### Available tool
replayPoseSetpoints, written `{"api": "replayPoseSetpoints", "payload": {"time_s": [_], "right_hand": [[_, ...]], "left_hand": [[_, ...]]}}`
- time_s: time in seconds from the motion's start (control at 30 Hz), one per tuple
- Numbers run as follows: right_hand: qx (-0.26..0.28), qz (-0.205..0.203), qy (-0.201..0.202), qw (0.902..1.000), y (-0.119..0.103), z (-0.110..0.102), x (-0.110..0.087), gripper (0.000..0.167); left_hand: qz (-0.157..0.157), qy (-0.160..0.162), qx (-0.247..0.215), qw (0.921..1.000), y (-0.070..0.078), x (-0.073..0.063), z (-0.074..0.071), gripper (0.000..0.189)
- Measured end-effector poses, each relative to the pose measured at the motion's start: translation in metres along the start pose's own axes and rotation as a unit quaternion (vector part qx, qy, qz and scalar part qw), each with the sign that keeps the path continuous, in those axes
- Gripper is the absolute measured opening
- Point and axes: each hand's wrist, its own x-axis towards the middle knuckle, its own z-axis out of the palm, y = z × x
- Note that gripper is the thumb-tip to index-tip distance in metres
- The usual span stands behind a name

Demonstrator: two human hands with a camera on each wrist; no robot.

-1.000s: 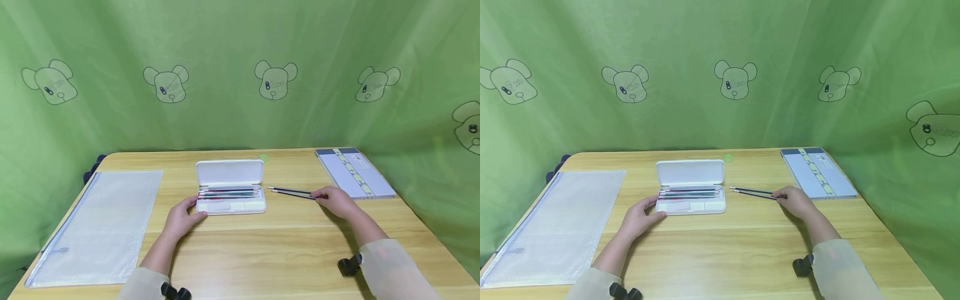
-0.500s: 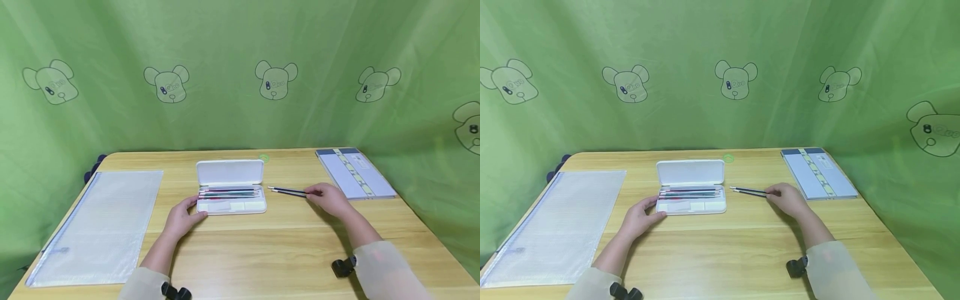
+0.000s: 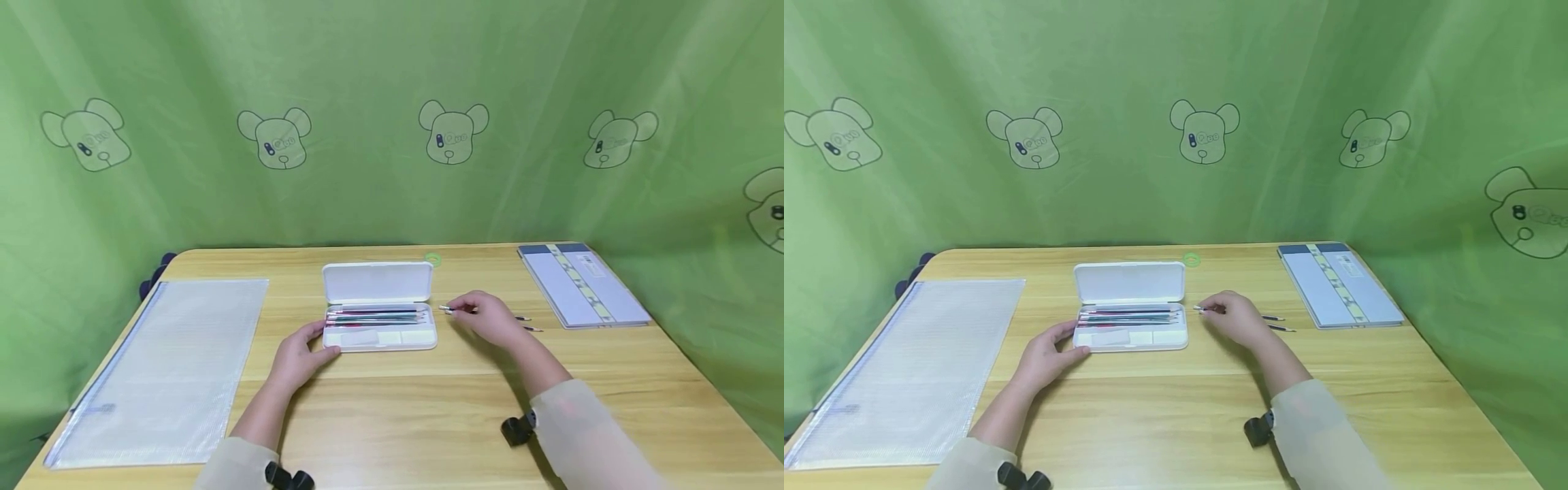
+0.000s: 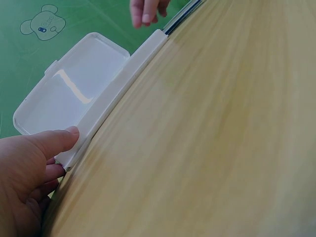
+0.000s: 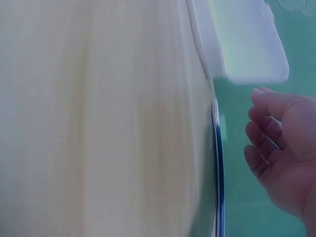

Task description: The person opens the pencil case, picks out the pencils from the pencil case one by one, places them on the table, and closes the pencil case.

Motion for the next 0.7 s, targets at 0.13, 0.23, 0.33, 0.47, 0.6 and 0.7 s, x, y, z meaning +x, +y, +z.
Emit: {"api": "replayPoseSetpoints", "payload": {"time_s": [0.13, 0.23, 0.33, 0.47, 0.6, 0.7], "right_hand": [[0.012, -0.022, -0.008, 0.9997, -0.016, 0.014, 0.008, 0.023], [0.021, -0.03, -0.017, 0.9992, -0.027, 0.025, 0.015, 0.021], [0.022, -0.032, -0.027, 0.9989, -0.034, 0.034, 0.021, 0.019], [0.018, -0.034, -0.039, 0.9985, -0.043, 0.043, 0.029, 0.018], [-0.003, -0.041, -0.044, 0.9982, -0.049, 0.049, 0.034, 0.018], [-0.03, -0.04, -0.051, 0.9974, -0.052, 0.053, 0.038, 0.018]], "left_hand": [[-0.001, 0.0, -0.002, 1.0, -0.001, 0.0, 0.0, 0.064], [0.001, 0.002, -0.004, 1.0, -0.001, 0.001, 0.001, 0.065], [-0.001, 0.002, -0.008, 1.0, -0.001, 0.001, 0.002, 0.065], [-0.003, 0.003, -0.008, 1.0, -0.001, 0.0, 0.002, 0.065], [-0.003, 0.003, -0.006, 1.0, -0.002, 0.001, 0.002, 0.065], [-0.002, 0.002, -0.005, 1.0, -0.003, 0.001, 0.002, 0.065]]}}
